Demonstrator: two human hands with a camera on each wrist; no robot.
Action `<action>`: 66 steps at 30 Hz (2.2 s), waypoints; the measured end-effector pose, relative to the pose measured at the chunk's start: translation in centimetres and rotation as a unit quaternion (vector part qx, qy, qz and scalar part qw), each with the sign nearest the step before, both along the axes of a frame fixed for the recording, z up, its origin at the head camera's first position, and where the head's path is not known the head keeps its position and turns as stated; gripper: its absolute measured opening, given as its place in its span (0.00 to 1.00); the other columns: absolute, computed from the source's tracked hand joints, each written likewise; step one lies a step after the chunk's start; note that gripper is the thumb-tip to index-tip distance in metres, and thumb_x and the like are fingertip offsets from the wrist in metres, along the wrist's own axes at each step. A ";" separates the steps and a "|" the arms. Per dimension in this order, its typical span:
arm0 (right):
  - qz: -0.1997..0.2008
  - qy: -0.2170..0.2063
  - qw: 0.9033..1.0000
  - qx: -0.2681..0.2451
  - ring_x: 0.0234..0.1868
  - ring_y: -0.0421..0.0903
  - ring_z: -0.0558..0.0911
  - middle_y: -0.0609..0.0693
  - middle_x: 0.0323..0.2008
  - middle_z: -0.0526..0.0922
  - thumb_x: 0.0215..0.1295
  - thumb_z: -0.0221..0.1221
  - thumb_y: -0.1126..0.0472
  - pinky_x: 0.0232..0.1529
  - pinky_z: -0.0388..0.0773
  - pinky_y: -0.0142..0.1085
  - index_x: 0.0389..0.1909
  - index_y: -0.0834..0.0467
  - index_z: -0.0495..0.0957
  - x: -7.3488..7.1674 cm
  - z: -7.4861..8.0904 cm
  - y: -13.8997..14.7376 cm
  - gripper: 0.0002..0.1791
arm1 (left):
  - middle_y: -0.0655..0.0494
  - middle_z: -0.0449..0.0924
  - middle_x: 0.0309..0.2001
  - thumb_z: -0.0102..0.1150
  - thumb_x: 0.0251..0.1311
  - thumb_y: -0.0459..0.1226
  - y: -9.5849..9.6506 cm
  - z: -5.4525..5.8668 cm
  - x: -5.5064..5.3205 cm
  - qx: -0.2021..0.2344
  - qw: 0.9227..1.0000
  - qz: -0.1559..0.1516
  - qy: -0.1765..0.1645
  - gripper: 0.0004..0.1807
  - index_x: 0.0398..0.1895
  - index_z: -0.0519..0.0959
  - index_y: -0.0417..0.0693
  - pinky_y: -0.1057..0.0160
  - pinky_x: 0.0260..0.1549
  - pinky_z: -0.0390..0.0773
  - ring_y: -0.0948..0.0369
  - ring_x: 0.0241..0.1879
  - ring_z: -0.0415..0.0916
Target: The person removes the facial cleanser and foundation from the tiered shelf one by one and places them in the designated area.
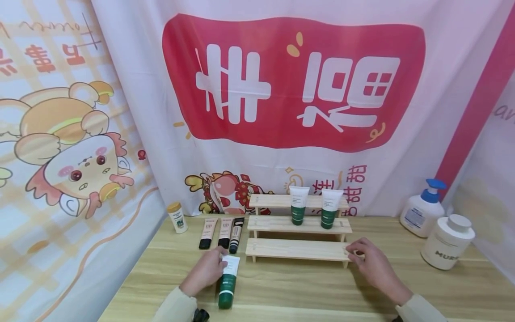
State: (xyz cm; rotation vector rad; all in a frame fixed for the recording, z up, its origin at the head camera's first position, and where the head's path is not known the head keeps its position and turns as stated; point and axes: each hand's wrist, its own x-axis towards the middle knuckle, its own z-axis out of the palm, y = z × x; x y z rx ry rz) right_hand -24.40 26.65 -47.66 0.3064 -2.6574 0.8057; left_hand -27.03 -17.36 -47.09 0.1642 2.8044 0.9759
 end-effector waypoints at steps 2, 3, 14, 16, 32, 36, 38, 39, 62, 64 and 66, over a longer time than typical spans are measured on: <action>-0.001 0.000 1.000 0.000 0.35 0.48 0.79 0.51 0.37 0.77 0.53 0.66 0.70 0.36 0.79 0.44 0.36 0.60 0.82 0.0 0.0 0.0 0.09 | 0.49 0.74 0.31 0.53 0.63 0.31 0.1 0.0 0.0 0.003 1.000 0.011 -0.010 0.17 0.55 0.71 0.38 0.61 0.16 0.72 0.58 0.19 0.71; -0.002 0.001 1.000 0.001 0.35 0.48 0.79 0.51 0.37 0.77 0.53 0.66 0.70 0.36 0.79 0.44 0.36 0.60 0.82 0.0 0.0 0.1 0.09 | 0.49 0.74 0.31 0.53 0.63 0.32 0.1 0.1 0.0 -0.001 1.000 0.013 -0.011 0.17 0.56 0.71 0.38 0.61 0.15 0.72 0.58 0.19 0.71; -0.008 -0.003 1.000 0.000 0.36 0.48 0.79 0.50 0.37 0.77 0.53 0.66 0.70 0.37 0.79 0.44 0.36 0.60 0.82 0.0 0.0 0.2 0.09 | 0.54 0.74 0.25 0.55 0.62 0.34 1.3 3.3 -0.1 -0.029 0.996 0.008 0.079 0.18 0.54 0.73 0.38 0.64 0.15 0.72 0.61 0.18 0.69; -0.009 -0.005 1.000 -0.001 0.36 0.48 0.79 0.50 0.38 0.77 0.53 0.66 0.70 0.37 0.79 0.44 0.36 0.60 0.82 0.0 -0.1 0.2 0.09 | 0.55 0.74 0.27 0.57 0.61 0.34 2.2 4.7 -0.4 -0.027 0.993 -0.011 0.119 0.16 0.52 0.74 0.40 0.64 0.18 0.73 0.62 0.22 0.70; -0.007 -0.014 1.000 -0.009 0.37 0.48 0.79 0.50 0.37 0.77 0.53 0.66 0.70 0.38 0.79 0.45 0.36 0.60 0.82 -0.3 -0.4 0.0 0.09 | 0.55 0.69 0.57 0.61 0.61 0.39 11.9 11.9 -4.2 -0.005 0.927 -0.171 0.333 0.27 0.64 0.68 0.55 0.63 0.45 0.76 0.61 0.49 0.72; -0.007 -0.011 1.000 -0.007 0.36 0.47 0.79 0.50 0.37 0.77 0.53 0.66 0.70 0.38 0.79 0.44 0.37 0.60 0.82 -0.4 -0.5 0.0 0.09 | 0.55 0.68 0.59 0.62 0.61 0.38 13.6 11.7 -5.0 -0.009 0.926 -0.169 0.338 0.32 0.68 0.64 0.59 0.60 0.50 0.74 0.60 0.55 0.69; -0.008 -0.011 1.000 -0.005 0.36 0.47 0.79 0.50 0.37 0.77 0.53 0.66 0.70 0.38 0.79 0.44 0.37 0.60 0.82 -0.4 -0.5 -0.1 0.09 | 0.54 0.68 0.59 0.62 0.60 0.38 14.3 11.5 -5.3 -0.015 0.924 -0.168 0.342 0.33 0.69 0.63 0.59 0.59 0.51 0.73 0.59 0.56 0.68; -0.008 -0.012 1.000 -0.004 0.36 0.47 0.79 0.50 0.37 0.77 0.53 0.66 0.70 0.38 0.79 0.43 0.36 0.60 0.82 -0.4 -0.5 -0.1 0.09 | 0.54 0.68 0.59 0.62 0.60 0.38 14.6 11.4 -5.5 -0.020 0.924 -0.167 0.344 0.33 0.69 0.63 0.60 0.59 0.52 0.73 0.59 0.56 0.68; -0.013 -0.023 1.000 -0.010 0.37 0.47 0.79 0.50 0.38 0.77 0.53 0.66 0.69 0.39 0.78 0.43 0.37 0.60 0.82 -0.4 -0.3 0.2 0.10 | 0.52 0.72 0.57 0.59 0.63 0.36 18.1 9.0 -7.6 0.038 0.925 -0.129 0.355 0.23 0.60 0.67 0.51 0.59 0.49 0.75 0.58 0.51 0.74; -0.013 -0.022 1.000 -0.010 0.37 0.47 0.79 0.50 0.38 0.77 0.53 0.66 0.69 0.39 0.78 0.44 0.37 0.59 0.82 -0.5 -0.2 0.2 0.10 | 0.52 0.72 0.57 0.59 0.62 0.36 18.2 9.0 -7.7 0.035 0.921 -0.126 0.368 0.21 0.58 0.67 0.51 0.59 0.50 0.74 0.58 0.52 0.73; -0.013 -0.022 1.000 -0.009 0.37 0.47 0.79 0.50 0.38 0.77 0.53 0.66 0.69 0.39 0.78 0.44 0.37 0.59 0.82 -0.5 -0.2 0.1 0.10 | 0.53 0.73 0.56 0.60 0.62 0.35 18.1 9.0 -7.7 0.035 0.917 -0.126 0.376 0.21 0.57 0.68 0.52 0.59 0.51 0.74 0.58 0.52 0.73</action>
